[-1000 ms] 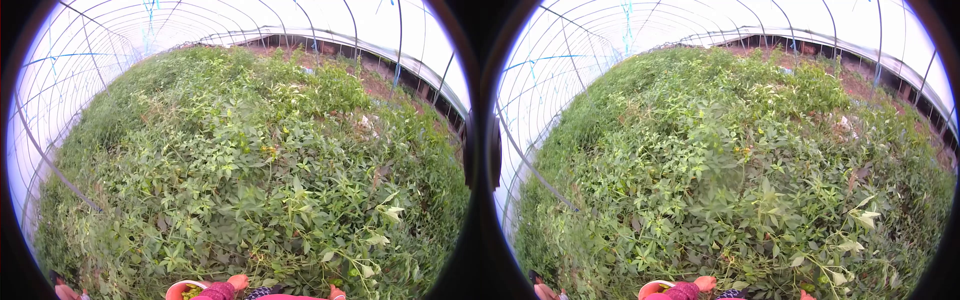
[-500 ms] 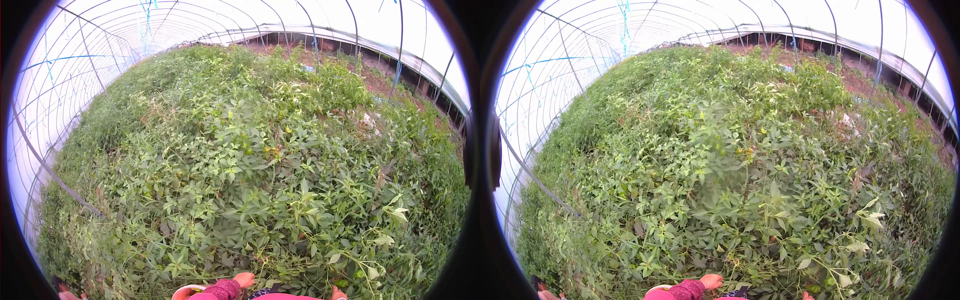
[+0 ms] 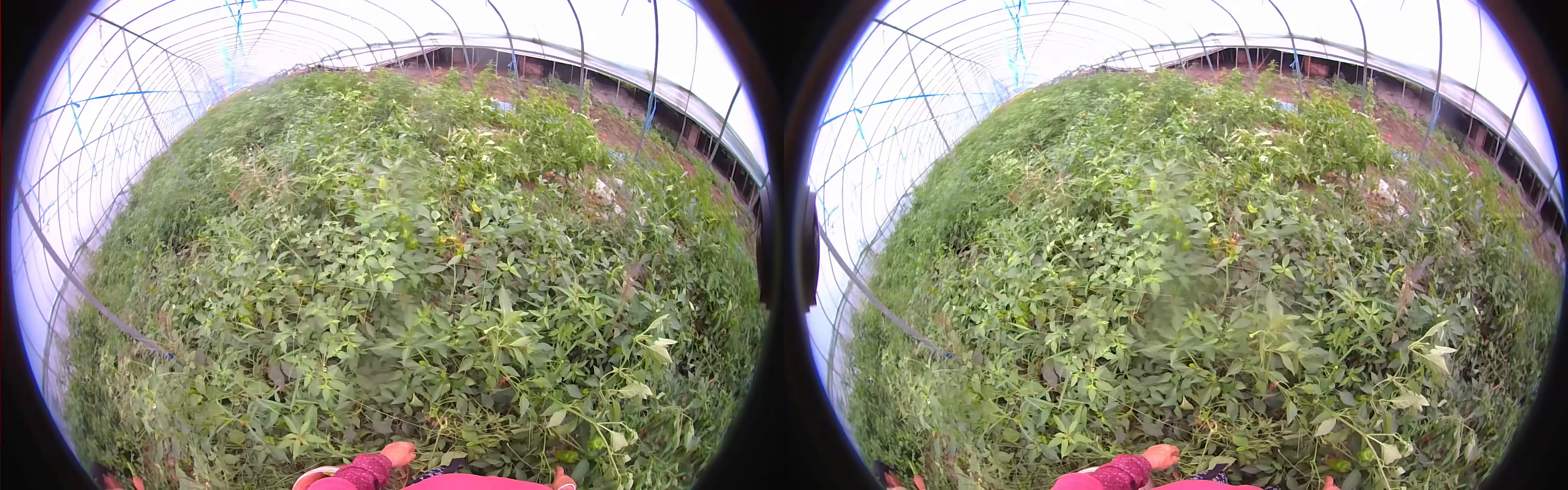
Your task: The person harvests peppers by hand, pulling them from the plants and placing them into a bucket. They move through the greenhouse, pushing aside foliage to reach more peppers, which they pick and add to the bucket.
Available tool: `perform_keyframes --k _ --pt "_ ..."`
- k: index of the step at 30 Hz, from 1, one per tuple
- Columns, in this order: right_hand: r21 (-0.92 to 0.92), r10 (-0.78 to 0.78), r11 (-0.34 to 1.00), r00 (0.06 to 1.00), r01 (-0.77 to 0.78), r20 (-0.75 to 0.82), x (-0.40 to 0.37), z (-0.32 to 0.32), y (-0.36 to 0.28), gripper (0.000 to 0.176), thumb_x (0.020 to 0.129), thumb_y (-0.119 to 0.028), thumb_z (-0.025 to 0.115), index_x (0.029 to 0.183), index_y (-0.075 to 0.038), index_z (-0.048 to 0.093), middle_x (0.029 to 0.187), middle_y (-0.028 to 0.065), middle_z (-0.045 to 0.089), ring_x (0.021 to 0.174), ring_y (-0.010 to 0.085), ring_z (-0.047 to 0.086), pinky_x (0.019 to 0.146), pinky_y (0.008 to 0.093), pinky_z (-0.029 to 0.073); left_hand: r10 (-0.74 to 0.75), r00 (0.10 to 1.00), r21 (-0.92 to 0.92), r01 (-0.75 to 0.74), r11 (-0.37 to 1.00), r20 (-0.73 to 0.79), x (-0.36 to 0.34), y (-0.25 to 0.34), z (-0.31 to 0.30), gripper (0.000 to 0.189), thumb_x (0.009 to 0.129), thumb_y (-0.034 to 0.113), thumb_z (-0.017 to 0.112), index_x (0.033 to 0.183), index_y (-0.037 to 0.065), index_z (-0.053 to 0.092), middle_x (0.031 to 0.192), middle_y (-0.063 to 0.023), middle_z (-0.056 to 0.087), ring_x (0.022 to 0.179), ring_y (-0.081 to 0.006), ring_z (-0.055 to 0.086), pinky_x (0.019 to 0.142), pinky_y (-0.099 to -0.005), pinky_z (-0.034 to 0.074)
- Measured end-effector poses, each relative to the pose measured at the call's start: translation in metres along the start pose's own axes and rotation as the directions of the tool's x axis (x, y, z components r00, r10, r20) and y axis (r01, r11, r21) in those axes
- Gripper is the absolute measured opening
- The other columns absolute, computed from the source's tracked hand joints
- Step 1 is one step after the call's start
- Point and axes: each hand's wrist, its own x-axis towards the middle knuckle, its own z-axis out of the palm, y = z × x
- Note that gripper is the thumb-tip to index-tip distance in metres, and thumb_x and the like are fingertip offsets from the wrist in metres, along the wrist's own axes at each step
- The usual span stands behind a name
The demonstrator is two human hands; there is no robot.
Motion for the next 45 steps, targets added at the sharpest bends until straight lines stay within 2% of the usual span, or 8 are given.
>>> perform_keyframes --k 6,12,25,30,31,35,40,45 --pt "-0.060 -0.049 0.997 0.997 0.045 -0.061 0.026 0.024 0.016 0.046 0.090 -0.036 0.043 0.120 -0.002 0.048 0.103 0.0238 0.061 0.096 0.0375 0.058 0.080 0.0444 0.045 -0.005 0.999 -0.080 0.001 0.997 -0.052 -0.009 -0.007 -0.006 0.030 0.080 0.028 0.050 0.095 0.003 0.059 0.098 -0.0175 0.062 0.096 -0.0334 0.057 0.082 -0.0425 0.044" --pt "-0.093 -0.066 0.994 0.995 0.059 -0.077 0.041 0.033 0.022 0.041 0.095 -0.030 0.031 0.110 0.000 0.056 0.105 0.0231 0.060 0.097 0.0377 0.057 0.080 0.0444 0.044 -0.024 0.999 -0.112 0.021 0.993 -0.029 -0.015 -0.009 -0.010 0.033 0.081 0.028 0.050 0.100 0.002 0.058 0.102 -0.0173 0.061 0.099 -0.0323 0.056 0.084 -0.0418 0.043" --pt "-0.090 -0.056 0.995 0.996 0.049 -0.069 0.049 0.037 0.027 0.044 0.083 -0.032 0.053 0.120 -0.007 0.051 0.109 0.0185 0.059 0.101 0.0337 0.056 0.082 0.0445 0.044 -0.033 0.999 -0.081 0.036 0.996 0.027 -0.010 -0.003 -0.014 0.036 0.081 0.028 0.050 0.108 0.005 0.057 0.107 -0.0162 0.060 0.103 -0.0315 0.055 0.086 -0.0412 0.044" --pt "0.016 0.214 0.976 0.967 -0.218 0.138 0.082 0.040 0.024 0.064 0.071 -0.037 0.067 0.124 -0.008 0.047 0.117 0.0200 0.055 0.114 0.0364 0.049 0.092 0.0477 0.040 -0.103 0.987 -0.128 0.087 0.988 -0.125 -0.016 0.000 -0.020 0.037 0.080 0.028 0.051 0.108 0.006 0.059 0.107 -0.0174 0.060 0.101 -0.0324 0.056 0.086 -0.0419 0.044" --pt "-0.005 0.008 1.000 1.000 -0.008 -0.009 0.075 0.054 0.037 0.065 0.072 -0.041 0.065 0.121 -0.003 0.048 0.105 0.0224 0.061 0.100 0.0370 0.058 0.088 0.0438 0.044 -0.108 0.986 -0.118 0.093 0.989 -0.129 -0.014 0.001 -0.019 0.037 0.079 0.028 0.051 0.108 0.006 0.059 0.107 -0.0176 0.060 0.101 -0.0326 0.056 0.086 -0.0420 0.044" --pt "0.031 0.051 0.998 0.998 -0.049 -0.039 -0.014 -0.017 -0.020 0.057 0.074 -0.038 0.063 0.117 -0.005 0.047 0.107 0.0209 0.060 0.100 0.0345 0.058 0.085 0.0420 0.046 0.008 0.988 -0.013 -0.010 1.000 -0.157 0.000 0.015 -0.010 0.036 0.078 0.029 0.055 0.105 0.006 0.062 0.099 -0.0183 0.063 0.093 -0.0346 0.059 0.082 -0.0413 0.046" --pt "0.001 0.147 0.989 0.988 -0.147 0.048 -0.024 -0.005 -0.007 0.064 0.077 -0.035 0.064 0.129 -0.009 0.038 0.123 0.0172 0.053 0.112 0.0311 0.052 0.091 0.0426 0.043 -0.058 0.995 -0.160 0.045 0.986 -0.077 -0.014 0.003 0.004 0.030 0.076 0.022 0.057 0.097 0.002 0.063 0.089 -0.0157 0.066 0.086 -0.0293 0.063 0.078 -0.0373 0.049" --pt "0.073 0.189 0.980 0.981 -0.185 -0.046 -0.008 0.018 0.005 0.049 0.080 -0.028 0.060 0.121 -0.005 0.046 0.110 0.0172 0.060 0.103 0.0315 0.057 0.087 0.0396 0.046 -0.085 0.996 -0.058 0.084 0.995 -0.015 -0.011 -0.009 0.000 0.027 0.077 0.019 0.059 0.096 0.001 0.063 0.089 -0.0159 0.067 0.086 -0.0276 0.064 0.078 -0.0348 0.049"
